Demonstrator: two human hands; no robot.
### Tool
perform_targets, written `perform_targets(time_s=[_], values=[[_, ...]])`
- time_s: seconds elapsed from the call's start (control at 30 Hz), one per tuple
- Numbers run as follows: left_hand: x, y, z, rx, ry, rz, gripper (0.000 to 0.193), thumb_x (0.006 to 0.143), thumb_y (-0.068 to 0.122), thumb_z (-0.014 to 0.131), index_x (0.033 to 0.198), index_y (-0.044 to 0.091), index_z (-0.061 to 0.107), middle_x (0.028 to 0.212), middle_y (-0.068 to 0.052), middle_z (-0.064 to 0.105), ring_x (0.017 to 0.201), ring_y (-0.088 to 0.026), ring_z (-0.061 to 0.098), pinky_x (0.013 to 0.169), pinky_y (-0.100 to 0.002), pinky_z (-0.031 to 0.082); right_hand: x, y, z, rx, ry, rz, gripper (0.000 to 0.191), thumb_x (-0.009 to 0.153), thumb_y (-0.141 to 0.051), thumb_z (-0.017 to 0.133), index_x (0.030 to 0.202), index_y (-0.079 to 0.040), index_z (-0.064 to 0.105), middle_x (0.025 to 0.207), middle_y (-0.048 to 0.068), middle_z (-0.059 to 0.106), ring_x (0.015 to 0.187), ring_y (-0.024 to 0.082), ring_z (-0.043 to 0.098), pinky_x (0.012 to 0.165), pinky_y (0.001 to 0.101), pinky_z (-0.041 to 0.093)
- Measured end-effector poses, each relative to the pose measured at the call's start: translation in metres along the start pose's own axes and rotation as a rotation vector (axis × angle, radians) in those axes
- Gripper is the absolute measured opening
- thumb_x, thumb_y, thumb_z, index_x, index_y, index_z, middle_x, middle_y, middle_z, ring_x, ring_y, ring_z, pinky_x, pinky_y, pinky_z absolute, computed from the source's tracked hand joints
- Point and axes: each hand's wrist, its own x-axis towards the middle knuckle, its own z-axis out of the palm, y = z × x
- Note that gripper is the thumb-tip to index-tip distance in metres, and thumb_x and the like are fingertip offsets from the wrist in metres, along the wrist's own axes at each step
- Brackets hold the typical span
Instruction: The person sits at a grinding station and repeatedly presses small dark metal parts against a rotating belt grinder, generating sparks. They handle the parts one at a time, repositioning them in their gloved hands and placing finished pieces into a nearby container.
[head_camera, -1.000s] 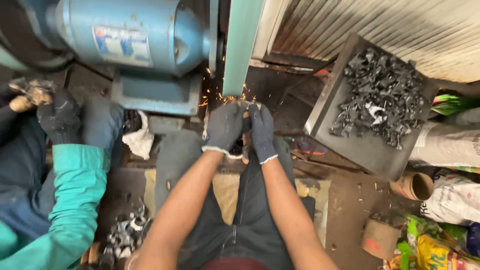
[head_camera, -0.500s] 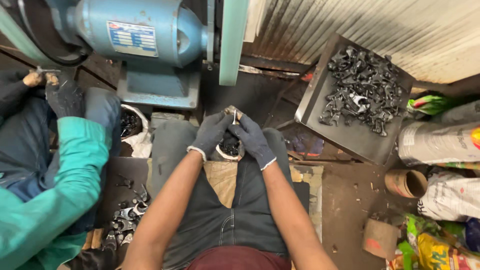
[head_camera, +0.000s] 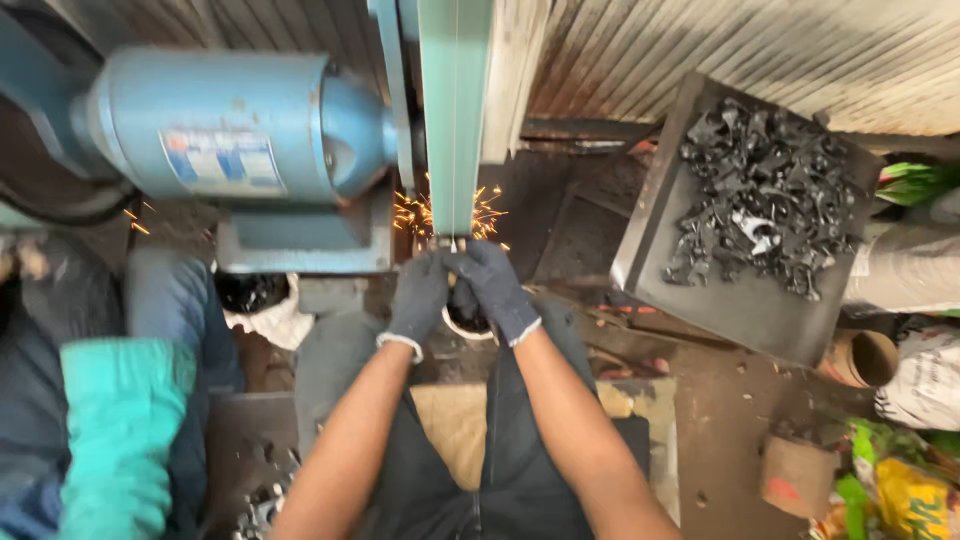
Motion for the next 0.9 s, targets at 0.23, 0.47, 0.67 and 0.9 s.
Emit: perform_targets(time_s=[0.23,0.47,0.67,0.9], values=[[-0.009,0.000,-0.002,-0.086,0.048,0.156,0.036,0.100,0.030,0.052,0.101,0.000,0.072,0.087,-0.022,0.072,0.082,-0.036,0.072,0.075,-0.045,0.050,0.000,-0.006,-0.002,-0.034,-0.053,-0.149,0.034,0.093,-0.011,0.064,0.123,0.004,0.069,0.111,0.004,0.075,0.095,0.010,0.068,0.085,0.0251,0.055],[-0.036,0.018,-0.024,0.156,-0.009,0.024,0.040,0.092,0.038,0.064,0.101,0.000,0.070,0.093,-0.022,0.072,0.089,-0.038,0.069,0.077,-0.046,0.049,-0.041,-0.010,0.000,0.196,-0.076,-0.119,0.049,0.092,-0.004,0.064,0.140,-0.002,0.052,0.124,0.008,0.065,0.108,0.015,0.065,0.095,0.0301,0.054],[-0.027,0.042,-0.031,-0.133,0.013,-0.092,0.044,0.087,0.047,0.058,0.101,0.007,0.073,0.094,-0.020,0.076,0.090,-0.040,0.073,0.079,-0.047,0.053,0.002,-0.006,0.000,0.409,-0.195,-0.037,0.033,0.105,-0.003,0.065,0.135,0.007,0.056,0.120,0.016,0.065,0.102,0.024,0.062,0.086,0.0359,0.052],[-0.027,0.037,-0.031,0.166,0.119,0.131,0.047,0.096,0.047,0.060,0.101,0.002,0.074,0.099,-0.025,0.072,0.094,-0.044,0.066,0.080,-0.049,0.048,-0.012,-0.009,0.002,0.165,-0.134,-0.133,0.045,0.094,-0.002,0.067,0.137,0.004,0.057,0.128,0.011,0.068,0.114,0.019,0.067,0.097,0.0336,0.055]])
